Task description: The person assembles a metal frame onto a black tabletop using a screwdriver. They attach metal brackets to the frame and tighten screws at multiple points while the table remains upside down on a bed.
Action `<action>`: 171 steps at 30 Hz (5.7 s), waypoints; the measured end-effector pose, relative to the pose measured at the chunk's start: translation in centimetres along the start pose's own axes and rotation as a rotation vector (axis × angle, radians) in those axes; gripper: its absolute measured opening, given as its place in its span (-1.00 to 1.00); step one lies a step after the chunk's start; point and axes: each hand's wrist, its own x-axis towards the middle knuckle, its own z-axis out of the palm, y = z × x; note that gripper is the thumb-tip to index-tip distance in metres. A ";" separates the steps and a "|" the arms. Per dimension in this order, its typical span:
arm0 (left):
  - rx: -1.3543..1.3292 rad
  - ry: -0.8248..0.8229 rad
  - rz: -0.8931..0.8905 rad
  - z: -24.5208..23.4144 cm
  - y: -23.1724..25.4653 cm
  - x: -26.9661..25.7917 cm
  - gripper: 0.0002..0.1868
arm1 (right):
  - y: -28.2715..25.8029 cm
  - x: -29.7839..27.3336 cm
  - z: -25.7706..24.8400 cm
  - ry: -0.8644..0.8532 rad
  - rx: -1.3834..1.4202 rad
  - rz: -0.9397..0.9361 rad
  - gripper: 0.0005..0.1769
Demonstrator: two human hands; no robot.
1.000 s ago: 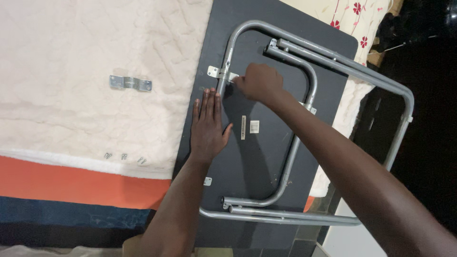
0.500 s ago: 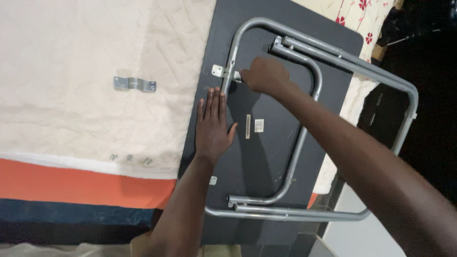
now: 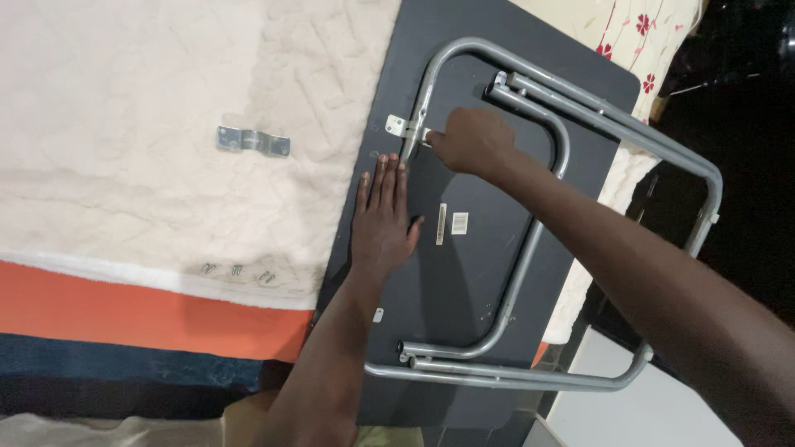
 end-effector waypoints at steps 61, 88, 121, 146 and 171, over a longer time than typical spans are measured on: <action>0.028 0.003 -0.024 -0.1 0.3 0.1 0.05 | 1.3 -0.7 1.3 0.068 -0.203 -0.222 -0.44; 0.017 0.010 -0.027 0.0 0.3 0.3 0.03 | 3.2 1.4 0.4 0.076 -0.709 -0.710 -0.44; -0.034 0.049 -0.018 -0.4 0.3 0.1 0.05 | 1.9 0.7 0.9 -0.043 0.048 -0.044 -0.37; -0.021 0.058 -0.022 -0.7 0.3 -0.1 0.05 | 1.2 -0.8 -1.0 -0.001 -0.652 -0.603 -0.49; 0.011 0.022 -0.022 0.1 0.2 0.3 0.04 | 1.0 -0.3 -0.4 0.025 -0.862 -0.676 -0.58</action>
